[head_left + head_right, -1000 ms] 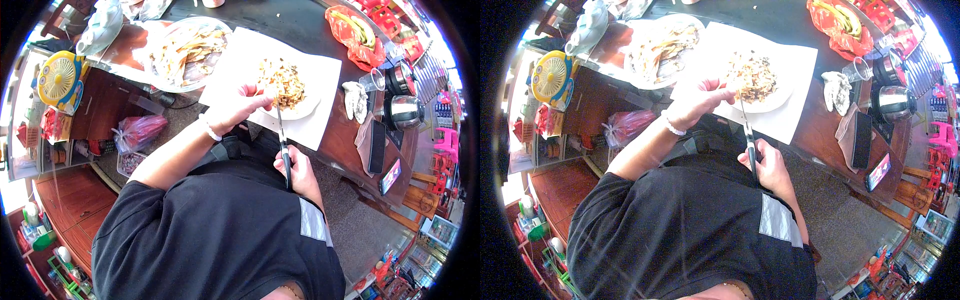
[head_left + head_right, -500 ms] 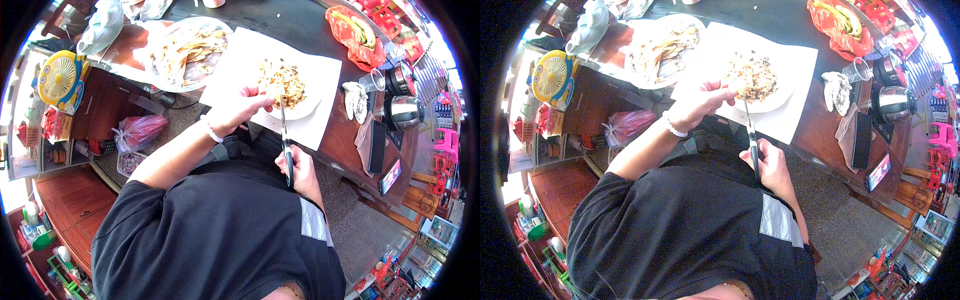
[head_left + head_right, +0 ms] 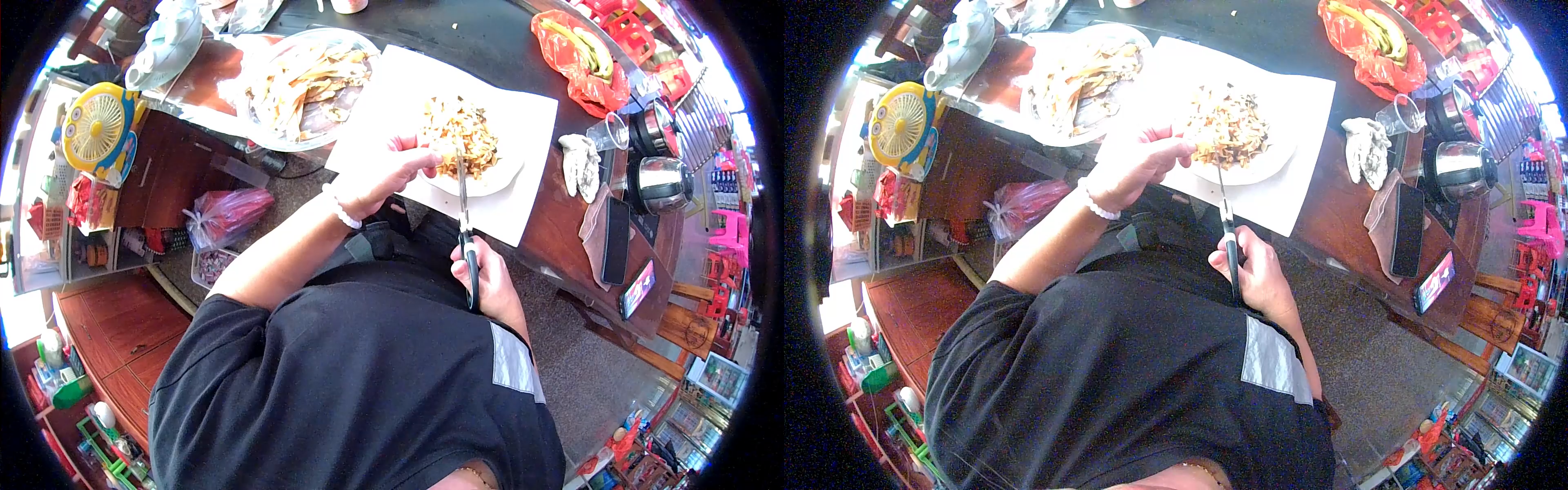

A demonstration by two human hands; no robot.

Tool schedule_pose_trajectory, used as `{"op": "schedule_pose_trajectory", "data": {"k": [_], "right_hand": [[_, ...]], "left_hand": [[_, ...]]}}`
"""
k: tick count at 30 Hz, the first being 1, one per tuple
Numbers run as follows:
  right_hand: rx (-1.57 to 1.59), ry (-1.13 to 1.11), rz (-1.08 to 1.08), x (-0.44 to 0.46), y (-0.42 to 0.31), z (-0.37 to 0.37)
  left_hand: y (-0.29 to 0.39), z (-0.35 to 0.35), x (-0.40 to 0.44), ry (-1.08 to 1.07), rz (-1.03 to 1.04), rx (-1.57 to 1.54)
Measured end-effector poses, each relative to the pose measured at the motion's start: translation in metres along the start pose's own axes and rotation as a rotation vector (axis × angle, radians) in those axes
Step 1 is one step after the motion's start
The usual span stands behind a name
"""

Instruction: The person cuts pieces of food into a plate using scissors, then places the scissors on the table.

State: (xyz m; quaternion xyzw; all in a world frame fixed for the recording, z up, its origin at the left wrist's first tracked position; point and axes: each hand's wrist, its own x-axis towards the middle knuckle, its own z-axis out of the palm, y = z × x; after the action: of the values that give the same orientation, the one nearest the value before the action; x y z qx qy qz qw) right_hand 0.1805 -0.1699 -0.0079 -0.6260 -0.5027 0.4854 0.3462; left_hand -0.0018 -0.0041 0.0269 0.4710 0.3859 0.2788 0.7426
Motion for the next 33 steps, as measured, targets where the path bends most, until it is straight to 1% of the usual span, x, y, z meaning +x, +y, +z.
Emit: {"op": "schedule_pose_trajectory", "data": {"k": [1, 3, 6, 9, 11, 15, 17, 18, 20, 25, 29, 33], "right_hand": [[-0.016, -0.007, 0.001, 0.0, -0.001, 0.0], [-0.033, -0.013, 0.003, 0.001, -0.003, -0.001], [-0.064, -0.039, 0.007, 0.001, -0.007, -0.003], [-0.007, -0.06, 0.051, 0.0, -0.01, -0.003], [-0.011, -0.081, 0.125, -0.001, -0.01, -0.005], [0.0, -0.036, 0.119, -0.001, -0.002, -0.001], [0.119, -0.017, 0.096, -0.002, 0.001, 0.002], [0.119, -0.016, 0.096, -0.002, 0.0, 0.002], [0.03, -0.011, 0.025, -0.002, -0.005, 0.001], [-0.005, -0.049, 0.067, -0.001, -0.007, 0.0], [-0.041, -0.078, 0.084, -0.001, -0.01, -0.001], [-0.121, -0.033, 0.047, 0.001, -0.01, -0.001]], "left_hand": [[0.0, -0.002, 0.0, 0.0, 0.0, 0.0], [0.001, -0.006, 0.001, -0.092, -0.05, 0.072], [0.005, -0.003, -0.004, -0.086, -0.026, 0.137], [0.002, -0.004, -0.002, -0.082, -0.034, 0.096], [0.001, -0.006, 0.0, -0.079, -0.038, 0.103], [0.001, -0.007, 0.0, -0.052, -0.026, 0.114], [0.002, -0.005, 0.0, -0.037, -0.009, 0.127], [0.002, -0.004, 0.0, -0.022, 0.007, 0.14], [0.0, -0.008, 0.001, -0.037, -0.012, 0.136], [-0.002, -0.008, 0.002, -0.058, -0.034, 0.133], [0.002, -0.005, 0.0, -0.033, -0.005, 0.191], [0.003, -0.003, -0.002, -0.002, 0.026, 0.218]]}}
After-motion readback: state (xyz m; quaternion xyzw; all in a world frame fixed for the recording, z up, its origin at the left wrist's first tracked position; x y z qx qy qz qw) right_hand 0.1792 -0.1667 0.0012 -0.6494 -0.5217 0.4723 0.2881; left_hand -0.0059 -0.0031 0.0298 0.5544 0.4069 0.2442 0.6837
